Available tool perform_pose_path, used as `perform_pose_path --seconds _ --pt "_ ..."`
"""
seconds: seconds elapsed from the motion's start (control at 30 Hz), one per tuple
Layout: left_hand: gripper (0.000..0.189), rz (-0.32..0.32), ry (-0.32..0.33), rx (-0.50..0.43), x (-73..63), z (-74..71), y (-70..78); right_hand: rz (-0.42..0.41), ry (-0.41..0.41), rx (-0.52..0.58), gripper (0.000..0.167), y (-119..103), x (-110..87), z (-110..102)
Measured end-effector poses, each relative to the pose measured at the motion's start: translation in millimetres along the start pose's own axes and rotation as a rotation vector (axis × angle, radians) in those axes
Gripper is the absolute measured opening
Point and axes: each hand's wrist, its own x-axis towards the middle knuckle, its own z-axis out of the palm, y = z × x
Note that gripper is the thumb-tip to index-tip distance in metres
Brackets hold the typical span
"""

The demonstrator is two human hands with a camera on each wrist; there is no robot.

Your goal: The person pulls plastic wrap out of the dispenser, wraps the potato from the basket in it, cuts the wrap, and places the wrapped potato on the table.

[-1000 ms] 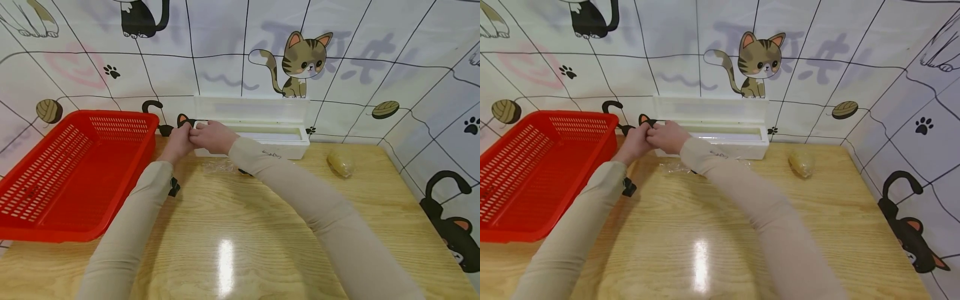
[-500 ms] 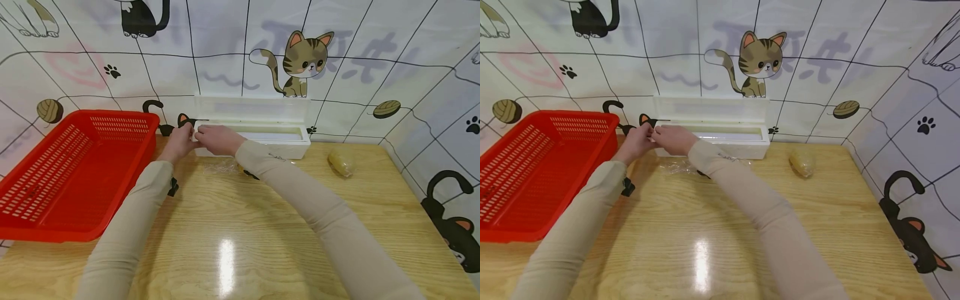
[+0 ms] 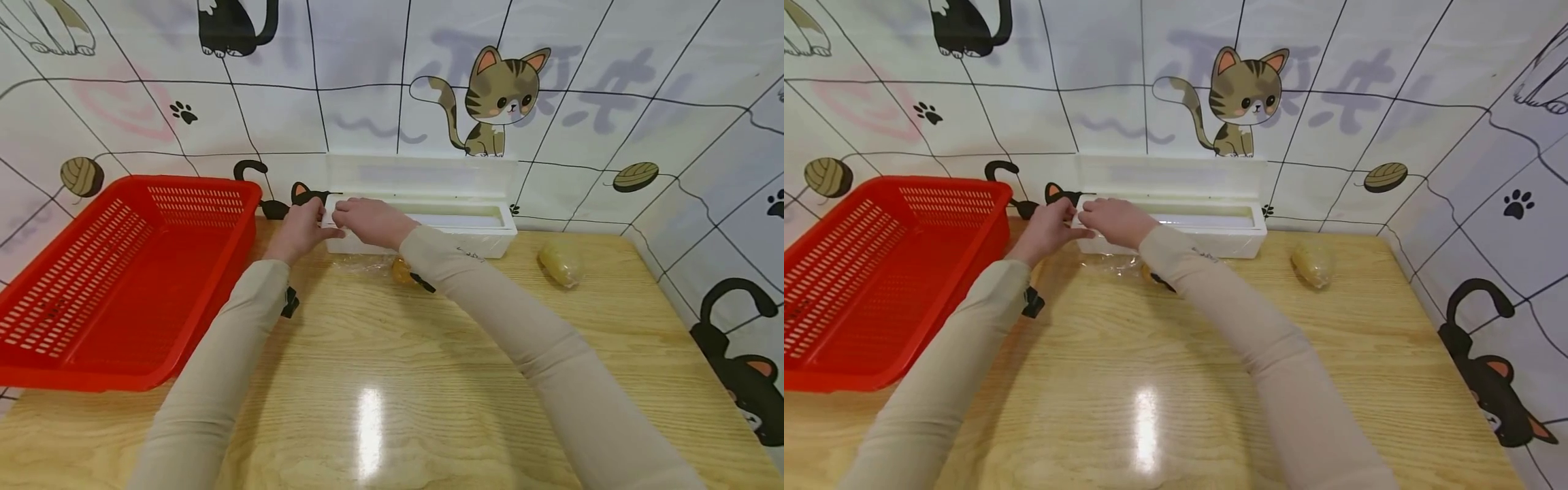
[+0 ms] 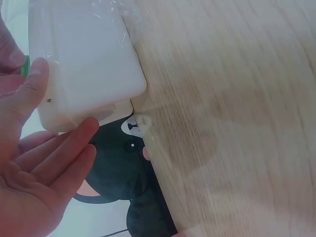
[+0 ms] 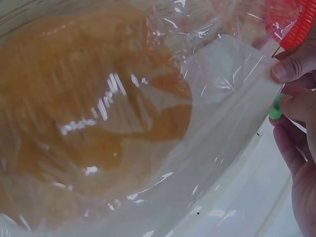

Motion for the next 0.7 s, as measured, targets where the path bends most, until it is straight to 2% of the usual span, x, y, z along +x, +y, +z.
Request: perform_pose_path --seconds 0.2,0.37,0.47,0.57,0.7 --pt "0.048 0.022 -0.008 -0.027 3.0 2.7 3.1 0.020 0.000 0.064 0.019 6.3 -6.1 1.1" --pt "0.048 0.038 0.004 -0.039 5.2 2.6 3.1 0.054 0.008 0.085 0.017 17.4 -22.3 2.0" --pt "0.049 0.032 0.010 -0.034 4.8 1.2 0.2 0.062 0.038 0.096 0.019 28.2 -44.2 6.7" --pt "0.050 0.015 0.001 -0.032 3.7 0.4 -2.7 0.063 0.089 0.116 0.019 40.4 -74.0 14.2" --pt "0.051 0.010 -0.017 -0.039 3.5 1.2 -3.2 0.081 0.152 0.193 0.019 52.1 -113.1 22.0"
